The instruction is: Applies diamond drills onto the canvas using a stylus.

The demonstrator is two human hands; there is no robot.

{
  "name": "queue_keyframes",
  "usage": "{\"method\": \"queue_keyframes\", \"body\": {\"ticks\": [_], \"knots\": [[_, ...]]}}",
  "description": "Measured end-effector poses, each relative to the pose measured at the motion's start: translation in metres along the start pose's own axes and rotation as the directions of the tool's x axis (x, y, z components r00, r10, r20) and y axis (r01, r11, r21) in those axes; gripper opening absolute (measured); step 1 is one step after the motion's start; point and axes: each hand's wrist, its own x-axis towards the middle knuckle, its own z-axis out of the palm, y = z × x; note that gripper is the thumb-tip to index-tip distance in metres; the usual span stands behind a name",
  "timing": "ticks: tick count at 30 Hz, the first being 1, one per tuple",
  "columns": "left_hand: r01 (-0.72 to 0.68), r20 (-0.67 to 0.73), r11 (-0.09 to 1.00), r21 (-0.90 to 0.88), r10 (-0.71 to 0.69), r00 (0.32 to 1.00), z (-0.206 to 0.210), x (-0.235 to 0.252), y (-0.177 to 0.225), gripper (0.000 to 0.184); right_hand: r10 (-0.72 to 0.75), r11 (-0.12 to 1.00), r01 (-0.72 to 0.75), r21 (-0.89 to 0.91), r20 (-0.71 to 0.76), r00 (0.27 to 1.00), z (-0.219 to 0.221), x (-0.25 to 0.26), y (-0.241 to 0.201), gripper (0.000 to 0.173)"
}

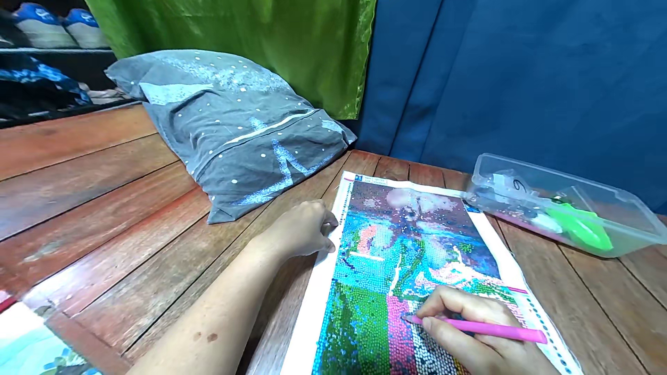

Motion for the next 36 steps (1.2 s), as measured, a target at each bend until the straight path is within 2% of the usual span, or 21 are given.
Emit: {"method": "queue_keyframes", "body": {"ticks": [7, 16, 23, 25, 30, 36], "knots": [[0.003, 0.014, 1.0, 0.016, -0.003, 1.0, 0.0, 0.0, 0.002, 0.038, 0.024, 0.998, -0.022, 0.059, -0.022, 0.999, 0.003, 0.0, 0.003, 0.016], [-0.001, 0.017, 1.0, 0.027, 0.001, 1.0, 0.0, 0.001, 0.001, 0.039, 0.129, 0.989, -0.129, 0.072, 0.01, 0.992, 0.001, 0.0, -0.002, 0.011], [-0.005, 0.013, 1.0, 0.021, 0.005, 1.0, 0.0, 0.0, 0.0, 0.039, 0.204, 0.973, -0.196, 0.122, -0.057, 0.977, 0.001, -0.001, -0.004, 0.008], [0.005, 0.018, 1.0, 0.018, -0.006, 1.0, 0.0, 0.001, 0.001, 0.04, 0.184, 0.978, -0.175, 0.116, -0.065, 0.981, 0.002, 0.0, -0.003, 0.011], [-0.024, -0.008, 1.0, 0.002, 0.024, 1.0, 0.001, 0.0, 0.0, 0.038, 0.01, 0.998, 0.001, 0.062, -0.173, 0.985, 0.014, 0.001, 0.011, 0.025], [-0.02, 0.009, 1.0, 0.022, 0.019, 1.0, 0.0, 0.0, 0.002, 0.039, -0.091, 0.995, 0.081, -0.053, -0.228, 0.969, 0.022, 0.002, 0.013, 0.027]]}}
